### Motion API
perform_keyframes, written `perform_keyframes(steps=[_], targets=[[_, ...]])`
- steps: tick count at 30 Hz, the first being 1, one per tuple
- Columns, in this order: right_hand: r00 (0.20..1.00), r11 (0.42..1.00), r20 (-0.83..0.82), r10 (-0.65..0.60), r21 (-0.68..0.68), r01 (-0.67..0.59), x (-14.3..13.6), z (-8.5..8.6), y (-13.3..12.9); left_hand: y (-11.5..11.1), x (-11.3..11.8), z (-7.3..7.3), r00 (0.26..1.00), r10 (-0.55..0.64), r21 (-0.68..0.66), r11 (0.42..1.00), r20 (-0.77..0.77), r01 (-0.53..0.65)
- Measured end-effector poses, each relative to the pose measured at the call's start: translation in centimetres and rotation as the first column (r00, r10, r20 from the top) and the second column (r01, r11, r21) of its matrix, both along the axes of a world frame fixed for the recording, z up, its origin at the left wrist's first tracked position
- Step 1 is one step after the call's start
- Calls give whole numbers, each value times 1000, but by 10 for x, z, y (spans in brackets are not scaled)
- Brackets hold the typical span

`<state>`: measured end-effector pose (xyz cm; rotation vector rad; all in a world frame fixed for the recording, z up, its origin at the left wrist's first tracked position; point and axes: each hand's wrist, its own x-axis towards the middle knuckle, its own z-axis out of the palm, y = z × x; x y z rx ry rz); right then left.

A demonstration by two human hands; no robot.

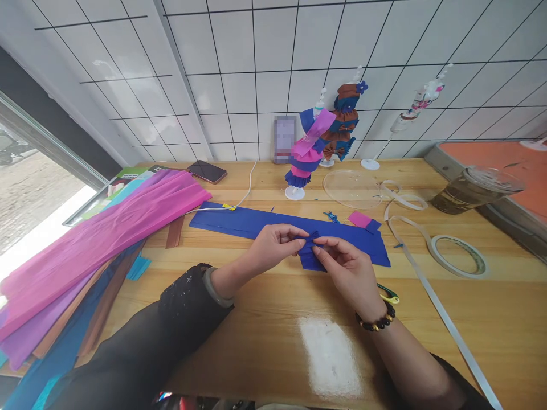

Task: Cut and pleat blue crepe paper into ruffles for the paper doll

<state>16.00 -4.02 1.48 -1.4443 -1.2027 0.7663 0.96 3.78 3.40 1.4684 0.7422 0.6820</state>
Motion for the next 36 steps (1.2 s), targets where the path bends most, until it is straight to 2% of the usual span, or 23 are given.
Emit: perform_keyframes(steps=[11, 17, 24, 28, 31, 36], targets=[[1000, 1000, -24, -1, -20, 1, 0, 2, 1, -6, 2, -2, 999, -9, 85, 996, -50, 14], [999, 1000, -39, -3, -27, 2, -1, 1, 2, -6, 2, -1, 994, 33, 163, 987, -102, -16], [982, 1000, -189, -13, -29, 8, -1, 9, 2, 0, 1, -4, 996, 74, 97, 993, -48, -69], [952, 993, -286, 113, -2, -118, -3, 8, 3, 4, 0, -5, 995, 95, 51, 994, 28, -96], [943, 979, -269, 197, 3, -204, -6, 5, 2, 6, 0, -6, 991, 119, 29, 992, 56, -121], [955, 984, -242, 174, 3, -179, -9, 3, 3, 6, 1, -7, 990, 120, -5, 993, 73, -120]])
